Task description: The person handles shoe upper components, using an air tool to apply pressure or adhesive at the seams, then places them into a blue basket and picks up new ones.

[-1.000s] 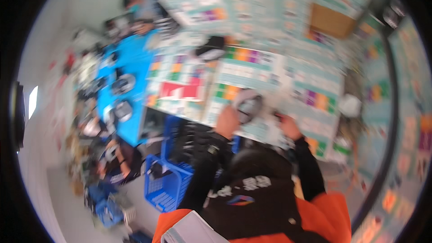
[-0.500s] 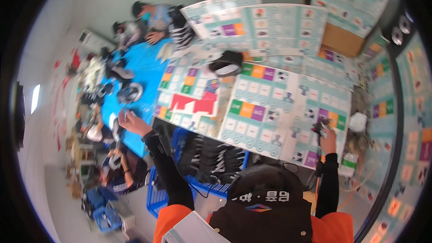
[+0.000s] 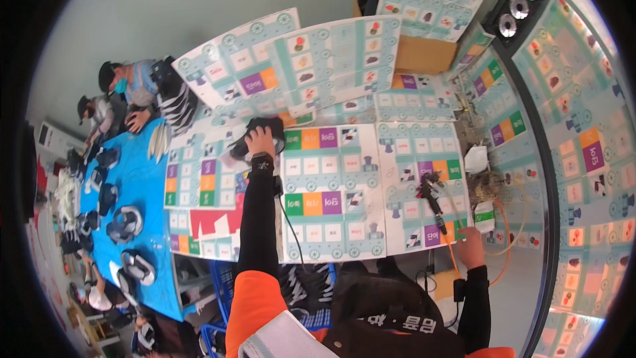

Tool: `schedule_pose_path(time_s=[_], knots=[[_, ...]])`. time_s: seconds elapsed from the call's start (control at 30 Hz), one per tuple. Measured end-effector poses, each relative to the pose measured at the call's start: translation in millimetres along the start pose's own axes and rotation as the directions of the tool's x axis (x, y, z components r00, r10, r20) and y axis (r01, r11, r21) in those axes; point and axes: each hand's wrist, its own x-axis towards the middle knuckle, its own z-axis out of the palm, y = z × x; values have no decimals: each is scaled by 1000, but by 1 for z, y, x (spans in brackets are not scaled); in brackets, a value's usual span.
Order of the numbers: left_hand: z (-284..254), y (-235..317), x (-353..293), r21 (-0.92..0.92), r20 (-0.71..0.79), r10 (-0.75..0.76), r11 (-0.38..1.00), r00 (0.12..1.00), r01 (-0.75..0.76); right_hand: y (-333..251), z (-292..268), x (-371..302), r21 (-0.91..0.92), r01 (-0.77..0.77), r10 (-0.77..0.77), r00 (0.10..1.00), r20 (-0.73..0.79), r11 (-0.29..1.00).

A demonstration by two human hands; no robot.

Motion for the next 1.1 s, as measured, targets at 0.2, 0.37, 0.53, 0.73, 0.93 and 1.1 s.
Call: schedule_pose_path(time_s=[0.2, 0.37, 0.53, 0.73, 0.93, 1.1], knots=[[-59, 12, 6, -112, -180, 102, 986, 978, -123, -34, -14, 3, 184, -122, 93, 983, 157, 975], [-163, -30, -70, -396, -51, 53, 916, 997, -69, -118, 2, 64, 463, 61, -197, 947, 253, 884], [-281, 26, -208, -592, 130, -23, 800, 991, 96, -216, 26, 89, 658, 284, -520, 832, 192, 698], [-306, 97, -334, -744, 224, -302, 561, 926, 363, -278, 65, 87, 665, 510, -803, 545, 241, 546], [-234, 120, -392, -840, 295, -394, 327, 870, 433, -256, 124, 92, 587, 641, -845, 513, 154, 495], [-193, 127, -400, -841, 404, -432, 172, 806, 514, -231, 161, 108, 671, 425, -733, 626, 267, 607]])
